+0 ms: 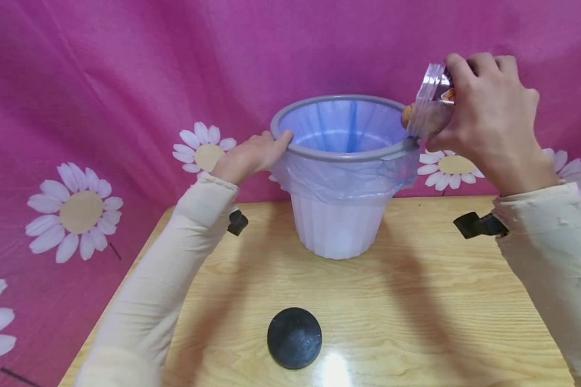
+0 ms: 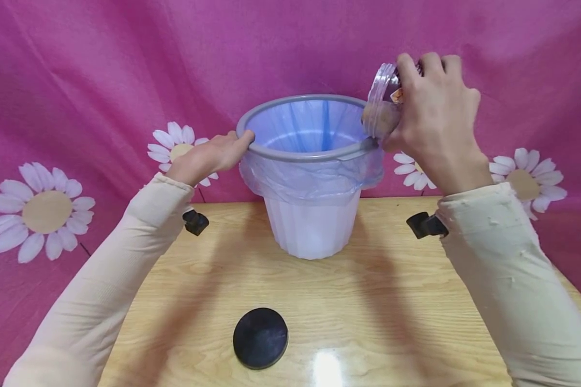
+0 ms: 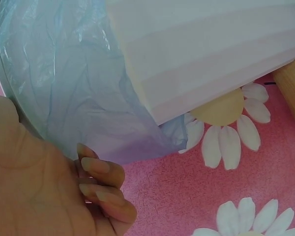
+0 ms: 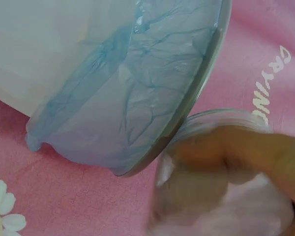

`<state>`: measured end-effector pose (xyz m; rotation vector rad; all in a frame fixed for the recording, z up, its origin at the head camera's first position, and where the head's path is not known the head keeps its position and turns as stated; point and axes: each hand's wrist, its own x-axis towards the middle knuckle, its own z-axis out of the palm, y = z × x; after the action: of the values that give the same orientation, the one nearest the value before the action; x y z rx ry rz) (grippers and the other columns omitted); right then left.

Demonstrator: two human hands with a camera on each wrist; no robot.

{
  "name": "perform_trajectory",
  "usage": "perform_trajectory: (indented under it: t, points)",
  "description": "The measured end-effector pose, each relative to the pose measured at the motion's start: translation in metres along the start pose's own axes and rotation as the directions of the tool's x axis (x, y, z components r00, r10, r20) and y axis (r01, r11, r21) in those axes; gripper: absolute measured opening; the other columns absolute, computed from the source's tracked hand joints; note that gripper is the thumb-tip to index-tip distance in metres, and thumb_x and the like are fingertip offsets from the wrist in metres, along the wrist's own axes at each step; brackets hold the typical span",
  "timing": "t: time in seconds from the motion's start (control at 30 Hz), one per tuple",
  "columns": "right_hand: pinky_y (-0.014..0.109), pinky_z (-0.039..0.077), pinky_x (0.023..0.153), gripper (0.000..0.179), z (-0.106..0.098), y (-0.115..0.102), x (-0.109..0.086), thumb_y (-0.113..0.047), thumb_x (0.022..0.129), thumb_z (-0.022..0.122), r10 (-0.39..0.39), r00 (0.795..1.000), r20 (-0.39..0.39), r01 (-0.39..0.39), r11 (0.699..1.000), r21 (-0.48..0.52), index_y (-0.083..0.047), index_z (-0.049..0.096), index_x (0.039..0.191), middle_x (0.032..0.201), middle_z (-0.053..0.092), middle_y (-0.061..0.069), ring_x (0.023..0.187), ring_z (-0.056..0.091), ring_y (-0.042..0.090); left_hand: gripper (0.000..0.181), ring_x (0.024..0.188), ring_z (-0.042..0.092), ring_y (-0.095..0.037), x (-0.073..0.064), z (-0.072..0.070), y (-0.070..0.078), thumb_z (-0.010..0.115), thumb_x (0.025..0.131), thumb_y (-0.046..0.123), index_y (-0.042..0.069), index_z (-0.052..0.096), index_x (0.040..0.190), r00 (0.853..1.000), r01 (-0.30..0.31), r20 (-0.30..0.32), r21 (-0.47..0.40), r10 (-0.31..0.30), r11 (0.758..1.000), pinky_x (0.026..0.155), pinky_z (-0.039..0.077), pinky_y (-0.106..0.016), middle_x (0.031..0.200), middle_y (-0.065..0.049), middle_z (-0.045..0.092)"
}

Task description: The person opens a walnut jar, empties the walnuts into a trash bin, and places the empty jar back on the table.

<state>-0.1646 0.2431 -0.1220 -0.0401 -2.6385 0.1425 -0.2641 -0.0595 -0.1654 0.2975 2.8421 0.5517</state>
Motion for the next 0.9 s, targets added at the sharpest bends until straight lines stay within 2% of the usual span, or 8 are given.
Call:
perform_trajectory:
  t: [0.13, 0.27, 0.4, 0.5, 0.63, 0.77, 0.9]
  points:
    - [0.075, 0.037, 0.077, 0.12, -0.0003, 0.0004, 0.0011, -0.042, 0.055, 0.09, 0.046, 0.998, 0.041, -0.045, 0.999, -0.023, 0.0, 0.024, 0.145, 0.124, 0.037, 0.037, 0.114, 0.032, 0.055, 0.082, 0.131, 0.038, -0.027, 0.0008, 0.001, -0.0004, 0.015, 0.093, 0.058, -0.001, 0.021, 0.15, 1.0, -0.014, -0.008, -0.002, 0.014, 1.0, 0.107, 0.033, -0.041, 0.149, -0.015, 0.035]
    - [0.076, 0.037, 0.079, 0.119, -0.0003, 0.0016, 0.0038, -0.037, 0.054, 0.091, 0.031, 0.998, 0.052, -0.03, 0.999, -0.034, 0.006, 0.024, 0.143, 0.129, 0.036, 0.036, 0.119, 0.03, 0.054, 0.081, 0.129, 0.04, -0.027, 0.0, 0.001, -0.0004, 0.015, 0.093, 0.057, -0.001, 0.023, 0.149, 1.0, -0.018, -0.017, -0.006, 0.018, 1.0, 0.106, 0.033, -0.041, 0.147, -0.015, 0.037]
    - [0.078, 0.036, 0.078, 0.108, 0.0015, 0.0033, 0.0035, -0.024, 0.056, 0.089, -0.043, 0.999, 0.009, 0.043, 0.999, -0.019, -0.001, 0.029, 0.143, 0.138, 0.035, 0.031, 0.129, 0.026, 0.051, 0.08, 0.128, 0.041, -0.027, -0.0003, 0.0012, -0.0006, 0.016, 0.093, 0.056, -0.002, 0.024, 0.148, 1.0, -0.016, -0.022, -0.007, 0.016, 1.0, 0.105, 0.034, -0.041, 0.146, -0.016, 0.038]
    - [0.079, 0.035, 0.078, 0.107, 0.0022, 0.0027, 0.0036, -0.018, 0.056, 0.087, -0.089, 0.996, -0.023, 0.089, 0.996, -0.013, -0.008, 0.029, 0.146, 0.144, 0.032, 0.026, 0.136, 0.022, 0.047, 0.08, 0.128, 0.041, -0.027, 0.0, 0.0013, -0.0009, 0.016, 0.093, 0.056, -0.002, 0.025, 0.148, 0.999, -0.019, -0.026, -0.004, 0.019, 1.0, 0.105, 0.034, -0.04, 0.146, -0.016, 0.038]
    - [0.078, 0.034, 0.083, 0.122, 0.0025, -0.0012, 0.0053, -0.019, 0.056, 0.089, -0.069, 0.998, -0.012, 0.069, 0.998, 0.012, -0.01, 0.016, 0.153, 0.148, 0.029, 0.027, 0.137, 0.021, 0.046, 0.08, 0.129, 0.041, -0.027, -0.0001, 0.0019, -0.0014, 0.015, 0.094, 0.056, -0.003, 0.025, 0.147, 0.999, -0.018, -0.03, -0.001, 0.018, 1.0, 0.106, 0.034, -0.04, 0.146, -0.017, 0.038]
    - [0.079, 0.031, 0.086, 0.136, 0.0023, -0.0041, 0.0067, -0.015, 0.05, 0.091, -0.023, 0.998, -0.055, 0.028, 0.995, 0.092, -0.018, 0.004, 0.154, 0.146, 0.033, 0.028, 0.138, 0.022, 0.047, 0.08, 0.128, 0.041, -0.027, -0.0003, 0.0029, -0.0014, 0.015, 0.093, 0.055, -0.003, 0.025, 0.147, 0.999, -0.025, -0.03, -0.003, 0.025, 1.0, 0.105, 0.034, -0.04, 0.145, -0.017, 0.038]
    - [0.079, 0.032, 0.084, 0.126, 0.0023, -0.0028, 0.0068, -0.013, 0.051, 0.09, -0.085, 0.993, -0.084, 0.091, 0.994, 0.064, -0.019, 0.016, 0.153, 0.143, 0.035, 0.027, 0.136, 0.023, 0.047, 0.08, 0.126, 0.042, -0.027, -0.0007, 0.0024, -0.0008, 0.016, 0.093, 0.055, -0.003, 0.025, 0.147, 0.999, -0.025, -0.033, -0.013, 0.024, 1.0, 0.104, 0.035, -0.041, 0.144, -0.017, 0.039]
